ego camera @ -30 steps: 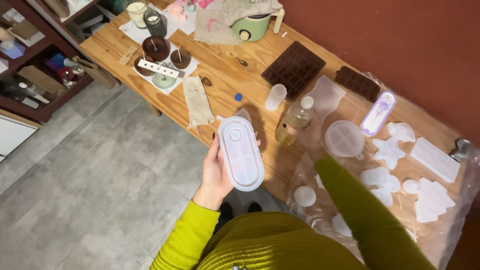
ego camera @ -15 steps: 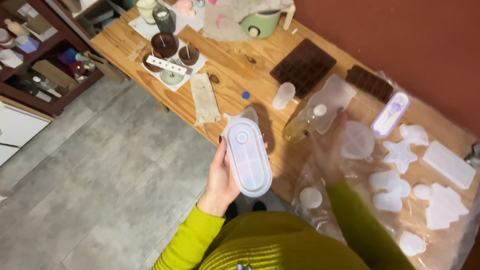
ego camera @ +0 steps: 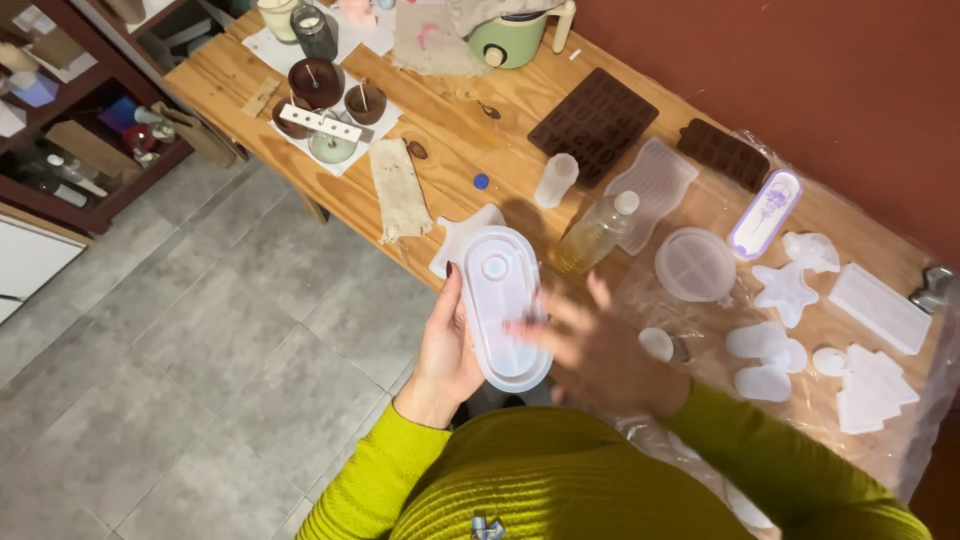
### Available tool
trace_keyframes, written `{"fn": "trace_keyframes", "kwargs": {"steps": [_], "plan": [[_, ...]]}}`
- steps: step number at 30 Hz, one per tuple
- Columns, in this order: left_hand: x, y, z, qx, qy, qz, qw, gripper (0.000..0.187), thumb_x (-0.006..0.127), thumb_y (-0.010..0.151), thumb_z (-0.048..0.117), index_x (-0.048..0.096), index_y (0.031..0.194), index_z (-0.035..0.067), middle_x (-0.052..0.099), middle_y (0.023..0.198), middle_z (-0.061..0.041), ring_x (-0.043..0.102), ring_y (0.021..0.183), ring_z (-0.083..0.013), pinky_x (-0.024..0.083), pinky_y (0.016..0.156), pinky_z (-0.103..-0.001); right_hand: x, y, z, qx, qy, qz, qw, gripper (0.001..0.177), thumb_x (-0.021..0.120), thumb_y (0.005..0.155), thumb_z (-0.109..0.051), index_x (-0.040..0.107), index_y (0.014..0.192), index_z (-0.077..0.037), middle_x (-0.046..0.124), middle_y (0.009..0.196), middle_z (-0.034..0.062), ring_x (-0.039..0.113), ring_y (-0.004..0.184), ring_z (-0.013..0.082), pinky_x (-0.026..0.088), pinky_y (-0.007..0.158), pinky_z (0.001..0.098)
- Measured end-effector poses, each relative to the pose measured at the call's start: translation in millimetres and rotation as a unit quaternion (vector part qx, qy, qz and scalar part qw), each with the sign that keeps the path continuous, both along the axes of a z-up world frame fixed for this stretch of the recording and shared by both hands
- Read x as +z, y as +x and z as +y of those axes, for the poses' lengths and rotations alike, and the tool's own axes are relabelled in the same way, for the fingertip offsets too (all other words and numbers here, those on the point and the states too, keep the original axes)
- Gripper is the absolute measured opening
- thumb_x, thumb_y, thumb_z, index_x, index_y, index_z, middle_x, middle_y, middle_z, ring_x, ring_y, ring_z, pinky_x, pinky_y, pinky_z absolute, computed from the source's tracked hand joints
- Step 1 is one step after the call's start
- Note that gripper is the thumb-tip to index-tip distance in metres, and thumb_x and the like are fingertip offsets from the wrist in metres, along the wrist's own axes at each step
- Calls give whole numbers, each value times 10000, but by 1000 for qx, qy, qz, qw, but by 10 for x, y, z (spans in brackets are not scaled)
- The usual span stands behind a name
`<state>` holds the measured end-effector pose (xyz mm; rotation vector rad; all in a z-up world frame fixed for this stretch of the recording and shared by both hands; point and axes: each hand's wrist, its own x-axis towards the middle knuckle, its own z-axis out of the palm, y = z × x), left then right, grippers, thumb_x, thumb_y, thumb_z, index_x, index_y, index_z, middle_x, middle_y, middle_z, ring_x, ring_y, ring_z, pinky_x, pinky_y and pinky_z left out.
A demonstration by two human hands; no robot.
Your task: Applying a release agent or oil to various silicone candle molds to prepare them for wax pouring.
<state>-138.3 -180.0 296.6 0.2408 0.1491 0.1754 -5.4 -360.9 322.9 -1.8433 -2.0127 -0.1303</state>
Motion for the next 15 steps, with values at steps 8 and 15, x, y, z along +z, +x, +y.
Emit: {"fn": "trace_keyframes", "kwargs": {"steps": [8,15], "plan": [[251,-49,0,-6,55,-65,996,678,327,1084,540,447,1513,29,600,1424,-219,622,1259,-322,478,1094,-454,13,13,-118,25,-31,-43,998,813,120,1065,-700,540,1510,-165,532,1506,210,475,1405,362,246,1121,690],[439,-63,-43,80,91,-10,993,673,317,1071,516,440,1512,23,569,1461,-205,585,1323,-289,451,1137,-447,-246,-107,-321,59,-15,-78,995,797,197,1113,-720,507,1526,-114,557,1494,142,485,1455,299,273,1166,744]]}}
